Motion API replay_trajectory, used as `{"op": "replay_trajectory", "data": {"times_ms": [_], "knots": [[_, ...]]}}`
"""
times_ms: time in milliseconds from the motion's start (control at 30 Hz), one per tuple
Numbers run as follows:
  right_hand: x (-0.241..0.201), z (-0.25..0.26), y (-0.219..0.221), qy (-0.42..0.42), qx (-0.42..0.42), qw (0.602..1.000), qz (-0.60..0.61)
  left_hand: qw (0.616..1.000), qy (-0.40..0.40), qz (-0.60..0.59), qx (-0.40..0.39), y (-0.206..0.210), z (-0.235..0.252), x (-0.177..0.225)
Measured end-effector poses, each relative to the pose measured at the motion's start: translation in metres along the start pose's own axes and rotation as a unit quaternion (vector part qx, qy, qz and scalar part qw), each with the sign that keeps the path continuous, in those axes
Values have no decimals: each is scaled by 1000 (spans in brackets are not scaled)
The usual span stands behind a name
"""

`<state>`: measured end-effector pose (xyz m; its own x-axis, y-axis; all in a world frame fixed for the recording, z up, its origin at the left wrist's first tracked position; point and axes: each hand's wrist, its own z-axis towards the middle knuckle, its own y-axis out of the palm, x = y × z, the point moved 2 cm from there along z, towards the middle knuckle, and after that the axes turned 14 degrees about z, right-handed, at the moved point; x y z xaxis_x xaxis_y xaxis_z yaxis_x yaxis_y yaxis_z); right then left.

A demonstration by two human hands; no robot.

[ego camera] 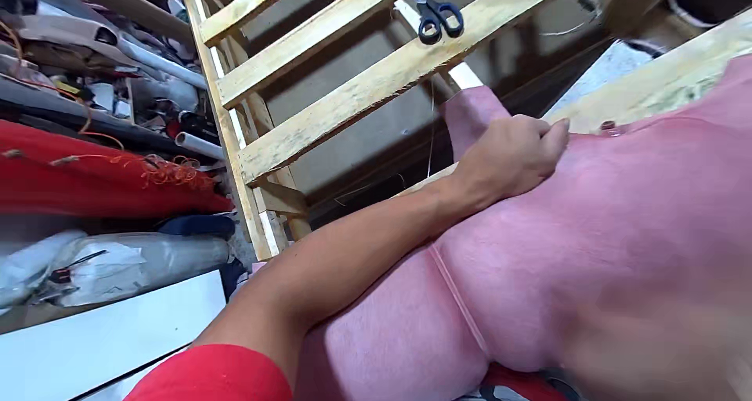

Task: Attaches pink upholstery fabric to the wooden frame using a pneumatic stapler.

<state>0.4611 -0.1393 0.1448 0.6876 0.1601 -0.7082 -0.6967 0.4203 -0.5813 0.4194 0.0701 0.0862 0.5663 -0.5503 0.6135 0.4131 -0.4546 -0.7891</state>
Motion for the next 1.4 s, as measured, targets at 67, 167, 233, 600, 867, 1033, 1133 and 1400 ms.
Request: {"op": "replay_trajectory", "data": {"times_ms": [67, 167, 233, 600, 867, 1033, 1133, 1400], "knots": [[15, 1, 46, -15, -82, 988, -133, 1000, 15, 15, -3, 9, -2, -7], [21, 2, 35, -68, -96, 986, -118, 997, 46, 45, 28, 5, -7, -10], [45, -5, 1, -56, -58, 994, -72, 1000, 24, 15, 5, 11, -3, -8], [124, 48, -46, 37, -42, 992, -116, 988, -103, 9, -112, 18, 5, -8], [130, 148, -34, 157, -434, 887, -32, 993, -63, 91, -33, 1, -7, 1], [138, 178, 4, 145, -516, 841, 77, 992, -78, 88, -40, -10, -11, 4], [137, 188, 20, 39, -531, 846, 31, 980, -125, -49, -147, -17, -23, -1], [153, 201, 33, 84, -591, 771, 221, 990, -130, 36, -42, -11, -34, -6]]}}
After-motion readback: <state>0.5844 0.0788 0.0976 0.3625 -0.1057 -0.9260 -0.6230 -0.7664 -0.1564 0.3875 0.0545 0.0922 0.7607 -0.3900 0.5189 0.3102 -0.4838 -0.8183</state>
